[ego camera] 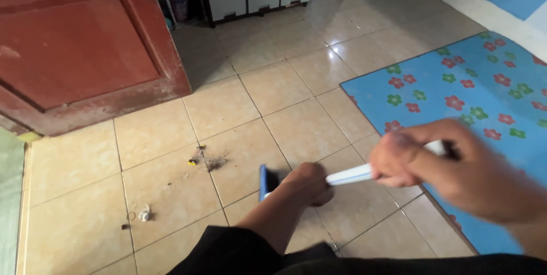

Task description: The person sweeps debris from the floor in one room into another area, then picks up a plastic bag and places a long pole inside it.

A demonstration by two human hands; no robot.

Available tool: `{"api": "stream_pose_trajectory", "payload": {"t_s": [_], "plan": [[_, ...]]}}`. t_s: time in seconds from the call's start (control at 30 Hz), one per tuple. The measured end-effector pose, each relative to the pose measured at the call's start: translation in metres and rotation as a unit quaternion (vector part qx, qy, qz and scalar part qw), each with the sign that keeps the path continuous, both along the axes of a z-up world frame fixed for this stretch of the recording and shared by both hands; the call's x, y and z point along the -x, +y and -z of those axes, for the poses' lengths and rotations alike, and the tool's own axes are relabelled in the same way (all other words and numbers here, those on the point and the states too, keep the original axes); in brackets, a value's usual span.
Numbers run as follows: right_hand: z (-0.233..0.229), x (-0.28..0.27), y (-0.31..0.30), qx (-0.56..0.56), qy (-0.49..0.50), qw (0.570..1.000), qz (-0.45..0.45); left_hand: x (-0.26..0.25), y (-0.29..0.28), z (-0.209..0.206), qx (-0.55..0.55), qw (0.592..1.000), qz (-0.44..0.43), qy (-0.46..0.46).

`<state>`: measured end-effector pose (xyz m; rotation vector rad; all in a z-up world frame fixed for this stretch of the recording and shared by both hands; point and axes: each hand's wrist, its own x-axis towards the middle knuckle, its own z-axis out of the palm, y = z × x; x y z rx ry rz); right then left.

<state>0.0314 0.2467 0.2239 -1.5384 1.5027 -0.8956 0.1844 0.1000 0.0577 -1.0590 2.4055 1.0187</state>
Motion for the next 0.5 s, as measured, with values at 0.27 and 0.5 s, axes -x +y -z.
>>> {"api": "stream_pose_trajectory", "payload": {"t_s": [0.27,0.5], "plan": [[0.1,0.005,-0.062,0.018,-0.149,0.986,-0.078,-0.017,-0.057,0.056,0.031,0.987,-0.096,-0.122],[0.042,0.139,-0.12,0.03,-0.268,0.954,-0.131,0.061,-0.088,-0.015,0.054,0.986,-0.108,-0.119]]}}
